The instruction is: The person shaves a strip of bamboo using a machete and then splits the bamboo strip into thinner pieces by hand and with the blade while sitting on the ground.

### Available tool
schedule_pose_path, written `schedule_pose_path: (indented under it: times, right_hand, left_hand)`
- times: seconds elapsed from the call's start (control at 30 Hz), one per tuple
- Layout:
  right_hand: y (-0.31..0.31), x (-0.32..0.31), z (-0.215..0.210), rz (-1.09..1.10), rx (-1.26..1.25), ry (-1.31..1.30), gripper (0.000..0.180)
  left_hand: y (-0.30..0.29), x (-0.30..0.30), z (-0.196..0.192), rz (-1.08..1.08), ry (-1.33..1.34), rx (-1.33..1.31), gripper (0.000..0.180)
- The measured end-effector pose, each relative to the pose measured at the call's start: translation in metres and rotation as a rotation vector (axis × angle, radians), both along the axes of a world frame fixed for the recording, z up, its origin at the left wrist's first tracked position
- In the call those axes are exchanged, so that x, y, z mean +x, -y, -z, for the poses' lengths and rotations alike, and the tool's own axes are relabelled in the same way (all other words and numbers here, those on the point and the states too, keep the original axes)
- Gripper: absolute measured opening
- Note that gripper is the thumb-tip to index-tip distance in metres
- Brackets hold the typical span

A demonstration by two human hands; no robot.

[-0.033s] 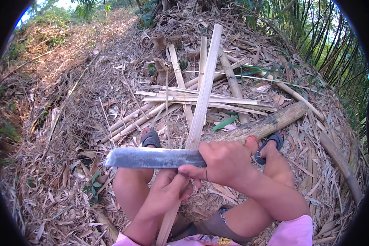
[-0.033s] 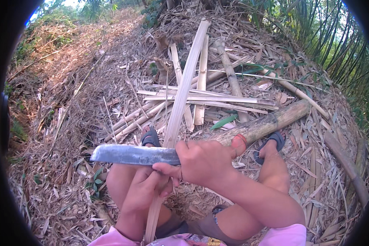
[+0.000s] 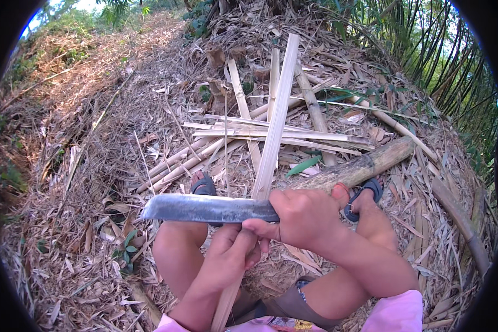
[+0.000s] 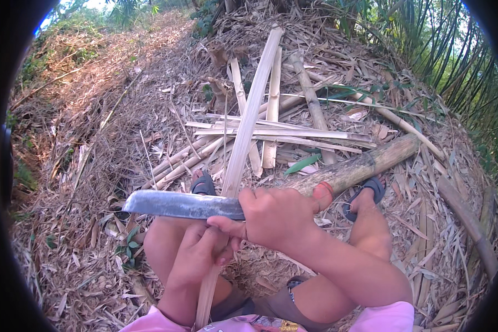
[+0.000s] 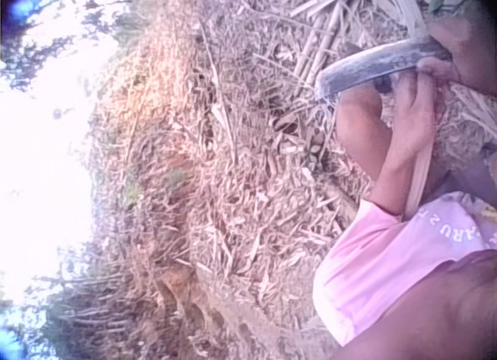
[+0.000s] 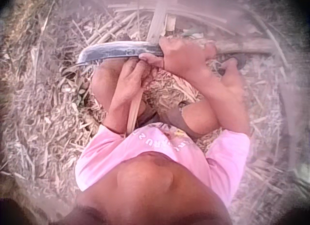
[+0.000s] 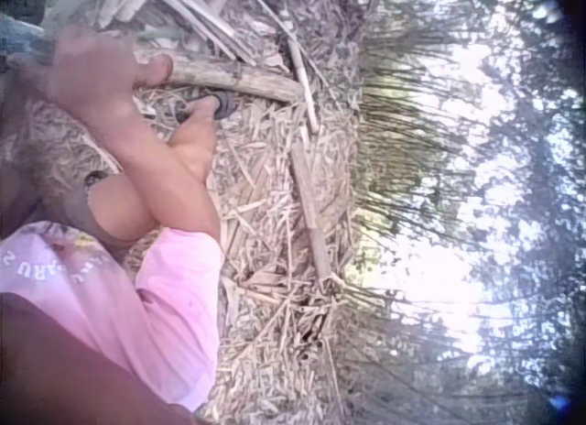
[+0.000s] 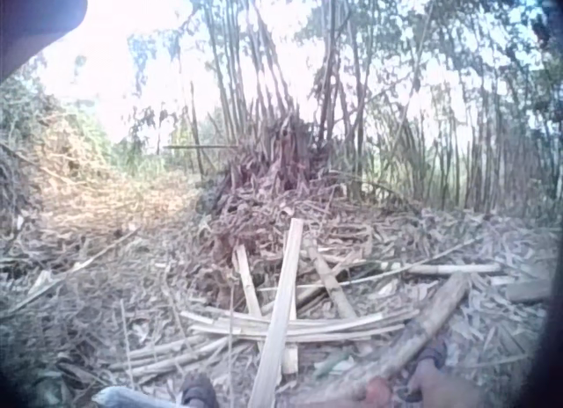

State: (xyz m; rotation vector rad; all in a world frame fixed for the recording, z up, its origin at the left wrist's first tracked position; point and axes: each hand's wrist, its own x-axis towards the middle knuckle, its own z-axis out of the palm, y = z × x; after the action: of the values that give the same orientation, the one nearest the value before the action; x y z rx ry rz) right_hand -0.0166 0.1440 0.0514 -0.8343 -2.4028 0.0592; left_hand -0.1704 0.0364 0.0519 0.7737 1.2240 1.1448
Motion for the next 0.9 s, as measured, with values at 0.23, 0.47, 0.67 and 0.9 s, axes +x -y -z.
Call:
schedule_pose_path:
  times: [0.23, 0.47, 0.67, 0.9]
  right_hand:
    - [-0.017, 0.006, 0.013, -0.136, 0.173, -0.02, 0.072]
    - [-0.029, 0.016, 0.024, -0.151, 0.213, 0.001, 0.072]
    - [-0.036, 0.022, 0.032, -0.152, 0.214, 0.083, 0.071]
    - [-0.136, 0.13, 0.062, 0.614, -0.164, -0.312, 0.071]
  left_hand:
    - [0.011, 0.024, 0.008, -0.096, -0.551, 0.188, 0.027]
    - [0.016, 0.03, 0.011, -0.15, -0.618, 0.234, 0.023]
    - [0.025, 0.022, 0.015, -0.114, -0.59, 0.153, 0.022]
    - [0.08, -0.01, -0.002, -0.058, -0.626, 0.076, 0.02]
